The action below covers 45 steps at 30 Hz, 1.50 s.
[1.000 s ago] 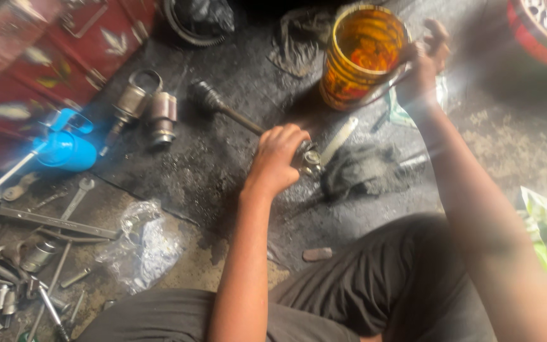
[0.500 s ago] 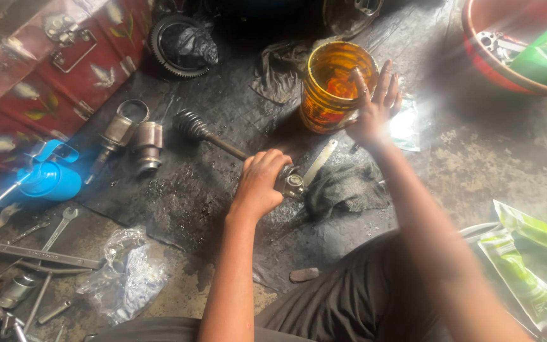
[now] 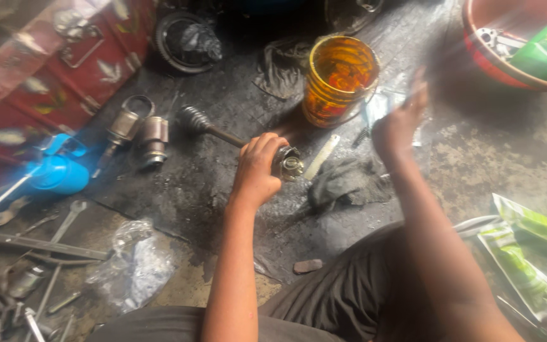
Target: The person greases the joint of a CV axle by hand and wipes it with a cloth.
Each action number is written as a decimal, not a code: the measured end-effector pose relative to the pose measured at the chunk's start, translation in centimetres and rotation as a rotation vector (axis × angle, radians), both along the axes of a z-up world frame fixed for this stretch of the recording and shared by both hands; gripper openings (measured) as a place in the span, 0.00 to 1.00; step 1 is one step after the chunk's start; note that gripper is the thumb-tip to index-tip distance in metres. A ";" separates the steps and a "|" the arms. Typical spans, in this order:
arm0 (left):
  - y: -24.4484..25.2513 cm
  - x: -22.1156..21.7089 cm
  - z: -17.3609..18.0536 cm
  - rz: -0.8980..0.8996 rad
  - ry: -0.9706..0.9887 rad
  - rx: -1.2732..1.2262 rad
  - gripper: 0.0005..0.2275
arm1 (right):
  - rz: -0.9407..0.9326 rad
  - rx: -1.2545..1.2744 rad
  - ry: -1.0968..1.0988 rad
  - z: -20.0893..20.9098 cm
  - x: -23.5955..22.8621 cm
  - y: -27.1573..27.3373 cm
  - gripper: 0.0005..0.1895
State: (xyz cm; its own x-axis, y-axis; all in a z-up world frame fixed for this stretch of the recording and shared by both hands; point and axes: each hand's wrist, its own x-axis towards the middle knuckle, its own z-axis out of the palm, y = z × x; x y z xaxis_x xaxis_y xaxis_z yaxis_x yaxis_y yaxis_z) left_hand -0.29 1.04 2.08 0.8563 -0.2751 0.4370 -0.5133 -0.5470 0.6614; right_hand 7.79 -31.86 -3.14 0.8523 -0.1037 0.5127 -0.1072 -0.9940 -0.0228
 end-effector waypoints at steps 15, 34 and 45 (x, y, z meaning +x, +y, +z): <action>-0.2 0.0 0.5 -0.001 0.069 0.001 0.27 | 0.464 0.864 0.028 0.5 4.8 2.9 0.22; 0.9 0.4 0.1 0.204 -0.114 -0.078 0.29 | 0.213 0.142 -0.323 -2.0 2.9 1.7 0.28; 1.7 0.0 2.7 0.345 -0.357 -0.353 0.37 | 0.412 0.536 -0.045 2.1 -2.5 6.9 0.36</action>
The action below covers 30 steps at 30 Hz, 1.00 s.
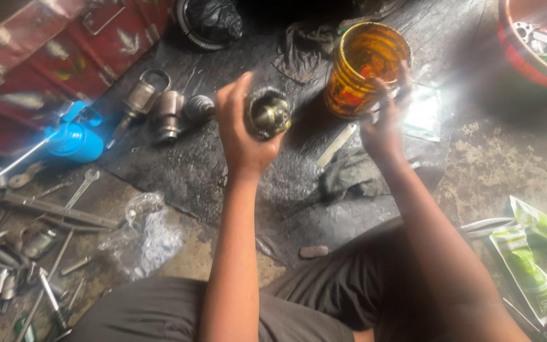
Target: The person greases the joint of a CV axle by hand and wipes it with a cloth.
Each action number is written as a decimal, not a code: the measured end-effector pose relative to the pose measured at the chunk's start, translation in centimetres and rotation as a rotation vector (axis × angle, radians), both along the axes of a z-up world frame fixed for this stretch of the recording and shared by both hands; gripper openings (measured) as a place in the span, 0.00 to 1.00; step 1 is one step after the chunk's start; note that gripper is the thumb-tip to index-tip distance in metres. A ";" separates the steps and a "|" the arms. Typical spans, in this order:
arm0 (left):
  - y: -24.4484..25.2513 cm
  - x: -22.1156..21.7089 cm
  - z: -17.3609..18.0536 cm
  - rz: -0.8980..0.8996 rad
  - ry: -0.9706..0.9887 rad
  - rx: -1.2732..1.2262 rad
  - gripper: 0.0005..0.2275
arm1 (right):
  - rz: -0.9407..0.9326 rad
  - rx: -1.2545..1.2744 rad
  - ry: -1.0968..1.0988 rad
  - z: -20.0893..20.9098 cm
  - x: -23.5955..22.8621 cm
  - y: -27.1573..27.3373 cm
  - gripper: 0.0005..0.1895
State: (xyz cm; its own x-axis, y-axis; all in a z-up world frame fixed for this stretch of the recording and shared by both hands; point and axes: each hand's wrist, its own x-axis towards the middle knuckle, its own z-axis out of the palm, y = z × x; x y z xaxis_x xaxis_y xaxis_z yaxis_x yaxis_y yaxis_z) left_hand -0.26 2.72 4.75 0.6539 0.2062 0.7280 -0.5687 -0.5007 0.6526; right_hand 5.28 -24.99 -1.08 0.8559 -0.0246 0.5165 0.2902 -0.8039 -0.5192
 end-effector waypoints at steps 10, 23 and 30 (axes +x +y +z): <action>0.3 -0.7 -2.0 0.247 -0.049 0.074 0.34 | 0.273 0.128 0.141 -1.1 -7.3 3.4 0.33; 2.4 -3.9 -2.0 0.257 0.144 -0.251 0.34 | 0.284 0.859 0.627 -9.0 -4.0 1.1 0.24; 4.9 -10.3 -3.8 0.228 0.268 -0.212 0.35 | 0.222 1.079 0.675 -10.2 -3.6 0.2 0.22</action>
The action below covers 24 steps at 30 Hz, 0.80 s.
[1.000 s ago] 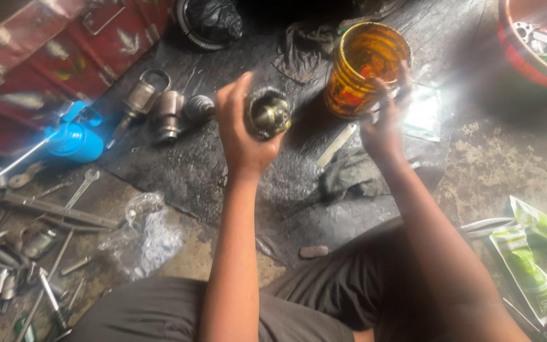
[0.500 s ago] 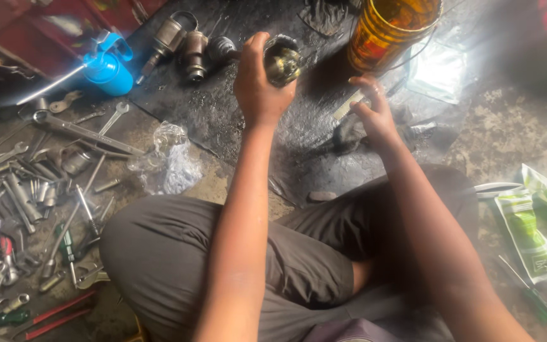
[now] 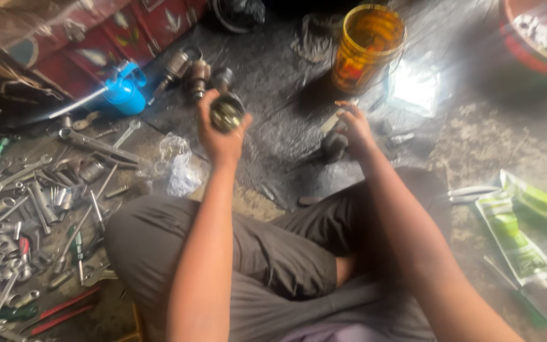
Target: The person greases the joint of a CV axle by hand and wipes it with a cloth.
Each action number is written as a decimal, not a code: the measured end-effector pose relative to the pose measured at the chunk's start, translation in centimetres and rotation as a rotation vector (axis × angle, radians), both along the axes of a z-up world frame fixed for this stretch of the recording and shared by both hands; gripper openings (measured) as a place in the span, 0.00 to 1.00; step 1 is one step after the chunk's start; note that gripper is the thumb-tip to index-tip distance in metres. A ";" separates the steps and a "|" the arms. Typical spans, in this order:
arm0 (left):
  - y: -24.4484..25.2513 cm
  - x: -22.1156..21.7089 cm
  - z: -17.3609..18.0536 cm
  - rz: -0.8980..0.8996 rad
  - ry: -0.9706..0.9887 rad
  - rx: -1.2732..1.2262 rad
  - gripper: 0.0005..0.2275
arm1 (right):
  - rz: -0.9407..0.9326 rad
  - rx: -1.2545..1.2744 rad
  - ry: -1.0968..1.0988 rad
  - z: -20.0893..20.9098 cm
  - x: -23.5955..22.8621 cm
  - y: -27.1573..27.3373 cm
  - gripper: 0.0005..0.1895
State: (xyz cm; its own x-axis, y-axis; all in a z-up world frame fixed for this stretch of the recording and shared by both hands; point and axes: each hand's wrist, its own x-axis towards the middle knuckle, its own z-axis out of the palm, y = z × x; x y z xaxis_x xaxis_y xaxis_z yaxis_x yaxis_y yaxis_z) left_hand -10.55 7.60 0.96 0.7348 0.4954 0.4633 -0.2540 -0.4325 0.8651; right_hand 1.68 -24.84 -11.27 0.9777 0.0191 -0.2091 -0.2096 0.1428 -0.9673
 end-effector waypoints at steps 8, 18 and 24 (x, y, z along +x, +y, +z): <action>-6.2 1.9 -5.1 -0.370 0.141 0.634 0.33 | -0.006 0.412 0.034 1.3 0.4 -1.9 0.26; -10.1 5.6 -9.0 -0.661 0.442 0.743 0.25 | -0.162 0.678 -0.046 6.9 -1.1 -3.2 0.33; -16.2 8.6 -8.4 -0.649 0.374 0.661 0.15 | -0.329 0.744 -0.153 10.2 -1.9 -5.8 0.31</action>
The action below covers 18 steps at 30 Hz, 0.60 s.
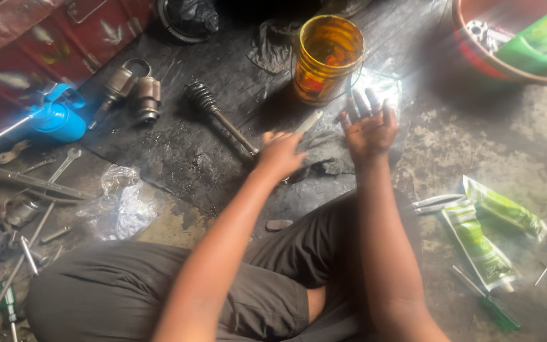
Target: The person greases the joint of a CV axle by hand and wipes it with a cloth.
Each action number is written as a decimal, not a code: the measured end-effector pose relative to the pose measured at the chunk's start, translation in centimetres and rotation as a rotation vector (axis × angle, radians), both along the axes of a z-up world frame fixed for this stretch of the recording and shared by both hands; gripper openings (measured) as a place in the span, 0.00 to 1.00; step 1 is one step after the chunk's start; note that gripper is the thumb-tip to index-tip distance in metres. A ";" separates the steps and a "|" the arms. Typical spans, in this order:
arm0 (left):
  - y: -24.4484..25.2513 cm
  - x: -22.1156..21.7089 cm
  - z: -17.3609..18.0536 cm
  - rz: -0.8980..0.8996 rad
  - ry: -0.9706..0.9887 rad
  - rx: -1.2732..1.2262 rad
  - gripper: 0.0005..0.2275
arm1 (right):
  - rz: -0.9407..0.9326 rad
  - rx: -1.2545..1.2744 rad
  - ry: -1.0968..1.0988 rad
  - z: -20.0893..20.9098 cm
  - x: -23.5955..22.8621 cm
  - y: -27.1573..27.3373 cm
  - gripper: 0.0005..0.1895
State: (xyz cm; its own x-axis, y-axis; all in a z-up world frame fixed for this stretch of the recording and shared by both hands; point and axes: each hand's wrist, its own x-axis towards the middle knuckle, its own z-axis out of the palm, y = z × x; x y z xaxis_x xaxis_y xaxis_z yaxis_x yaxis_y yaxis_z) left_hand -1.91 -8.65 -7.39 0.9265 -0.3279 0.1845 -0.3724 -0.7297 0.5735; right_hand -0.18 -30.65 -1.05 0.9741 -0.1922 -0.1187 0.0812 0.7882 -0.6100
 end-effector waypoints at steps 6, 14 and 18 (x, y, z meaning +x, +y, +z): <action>-7.4 1.7 -7.0 -0.041 0.051 0.117 0.08 | -0.047 0.036 0.020 -0.5 -0.8 -2.2 0.30; -1.5 -0.4 6.6 -0.134 0.167 -1.244 0.16 | 0.067 0.058 -0.176 1.1 -3.3 -0.2 0.28; 1.5 -5.8 18.1 -0.092 0.368 -1.449 0.18 | 0.016 -0.095 -0.180 5.1 -7.5 5.8 0.25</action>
State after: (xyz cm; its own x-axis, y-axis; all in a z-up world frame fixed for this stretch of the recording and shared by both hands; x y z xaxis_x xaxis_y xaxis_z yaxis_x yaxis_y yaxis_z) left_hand -7.74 -7.19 10.74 0.9789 -0.1282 0.1589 -0.0617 0.5563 0.8287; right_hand -7.69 -24.82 4.03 0.9810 -0.1784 0.0758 0.1836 0.7297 -0.6586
